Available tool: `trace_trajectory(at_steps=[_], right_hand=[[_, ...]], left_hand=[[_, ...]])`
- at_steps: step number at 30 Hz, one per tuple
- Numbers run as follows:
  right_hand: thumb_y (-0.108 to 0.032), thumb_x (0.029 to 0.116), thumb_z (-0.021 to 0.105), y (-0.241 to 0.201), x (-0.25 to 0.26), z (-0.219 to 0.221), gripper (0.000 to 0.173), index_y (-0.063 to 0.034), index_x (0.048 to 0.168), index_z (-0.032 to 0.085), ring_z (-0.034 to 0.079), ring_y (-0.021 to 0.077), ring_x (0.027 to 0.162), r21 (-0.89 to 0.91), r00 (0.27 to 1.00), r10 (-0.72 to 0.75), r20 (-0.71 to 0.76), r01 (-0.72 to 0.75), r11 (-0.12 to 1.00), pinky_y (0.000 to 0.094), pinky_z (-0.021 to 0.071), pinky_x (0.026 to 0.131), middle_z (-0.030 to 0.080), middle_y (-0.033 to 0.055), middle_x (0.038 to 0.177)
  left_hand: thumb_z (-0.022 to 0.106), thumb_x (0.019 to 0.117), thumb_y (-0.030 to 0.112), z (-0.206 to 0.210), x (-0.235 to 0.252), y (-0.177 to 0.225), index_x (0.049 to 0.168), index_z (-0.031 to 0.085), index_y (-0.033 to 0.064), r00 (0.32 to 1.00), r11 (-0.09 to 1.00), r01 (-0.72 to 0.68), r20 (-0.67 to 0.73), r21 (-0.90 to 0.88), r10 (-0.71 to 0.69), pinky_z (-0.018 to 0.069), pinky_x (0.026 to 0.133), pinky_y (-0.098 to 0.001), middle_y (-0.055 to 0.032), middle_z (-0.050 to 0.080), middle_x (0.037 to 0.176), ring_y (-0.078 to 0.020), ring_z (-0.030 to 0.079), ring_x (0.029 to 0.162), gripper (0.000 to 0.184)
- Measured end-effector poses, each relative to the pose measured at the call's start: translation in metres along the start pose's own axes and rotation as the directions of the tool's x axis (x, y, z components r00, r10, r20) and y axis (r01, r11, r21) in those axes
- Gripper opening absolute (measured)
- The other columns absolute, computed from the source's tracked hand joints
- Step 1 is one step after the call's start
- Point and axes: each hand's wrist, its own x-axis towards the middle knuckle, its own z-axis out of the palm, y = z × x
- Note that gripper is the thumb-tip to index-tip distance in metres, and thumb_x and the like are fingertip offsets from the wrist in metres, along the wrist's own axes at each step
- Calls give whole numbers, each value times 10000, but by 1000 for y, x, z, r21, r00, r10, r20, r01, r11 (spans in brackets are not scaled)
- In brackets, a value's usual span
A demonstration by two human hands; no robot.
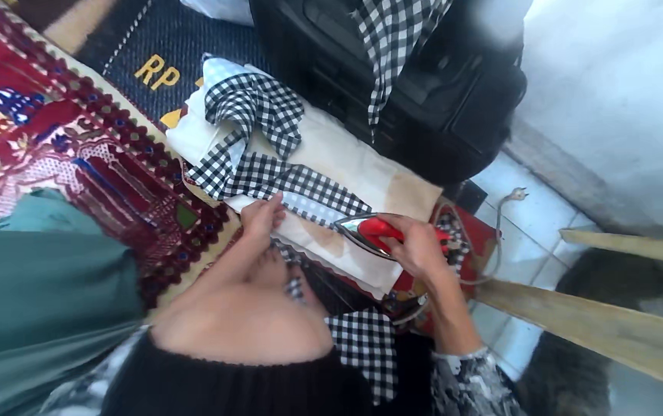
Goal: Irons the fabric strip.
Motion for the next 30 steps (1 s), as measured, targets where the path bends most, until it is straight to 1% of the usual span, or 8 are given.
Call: trace_trajectory(at_steps=[6, 11, 17, 21, 25, 27, 28, 30], right_hand=[[-76, 944, 708, -11, 0, 5, 398, -126, 1338, 688, 655, 349, 1176, 33, 998, -2, -71, 4, 999, 618, 424, 1062, 710, 147, 1246], [-84, 945, 708, -22, 3, 9, 365, -116, 1309, 699, 661, 362, 1140, 33, 995, -14, -95, 17, 999, 625, 437, 1027, 717, 158, 1201], [-103, 949, 708, -47, 16, 15, 354, -114, 1303, 702, 677, 373, 1088, -2, 995, -27, -94, 27, 1000, 620, 469, 976, 725, 171, 1137], [-136, 972, 677, -61, 30, 22, 361, -130, 1332, 686, 675, 361, 1104, -23, 997, 0, -74, -2, 1000, 606, 463, 987, 730, 159, 1147], [-126, 962, 690, -74, 36, 26, 381, -105, 1342, 677, 669, 386, 1074, -3, 995, -5, -96, 5, 1000, 614, 467, 956, 716, 191, 1119], [-131, 963, 693, -80, 39, 28, 375, -100, 1336, 679, 669, 382, 1079, 0, 994, -7, -106, 7, 1000, 612, 467, 951, 716, 187, 1126], [-134, 966, 689, -84, 41, 28, 378, -105, 1343, 674, 666, 379, 1094, -4, 995, -4, -103, 3, 1000, 609, 465, 957, 716, 183, 1141], [-126, 973, 679, -91, 45, 29, 380, -98, 1352, 666, 661, 384, 1110, 3, 995, -11, -97, 11, 1000, 612, 463, 962, 711, 189, 1160]], left_hand=[[708, 975, 236, 2, 7, -7, 940, 605, 76, 997, 996, -79, -18, -43, 78, 459, 521, -185, 9, 640, 759, -30, 564, 579, 193], [681, 981, 133, -3, -3, -10, 965, 543, 137, 992, 978, -108, 46, -179, 118, 472, 529, -138, 66, 632, 752, 14, 560, 573, 139], [649, 989, 92, -9, -10, -10, 996, 506, 140, 987, 969, -132, 63, -208, 148, 480, 565, -150, 58, 597, 752, 3, 553, 595, 151], [683, 967, 83, -10, 6, -7, 934, 528, 121, 990, 966, -130, 30, -224, 141, 475, 519, -158, 48, 617, 705, -5, 559, 551, 163], [666, 979, 82, -13, -12, -6, 1018, 495, 109, 963, 957, -259, 48, -129, 267, 479, 568, -158, 54, 563, 738, 4, 528, 584, 178], [670, 974, 75, -16, -8, -4, 1048, 511, 86, 950, 946, -305, 34, -113, 310, 481, 570, -159, 47, 579, 754, 3, 536, 587, 175], [689, 958, 72, -17, 3, -4, 1016, 534, 76, 944, 937, -328, 2, -116, 331, 493, 537, -162, 41, 621, 728, -1, 565, 556, 166], [658, 982, 107, -20, -2, 2, 995, 536, 56, 935, 934, -355, -26, -44, 354, 498, 544, -168, 37, 601, 714, -3, 563, 553, 132]])
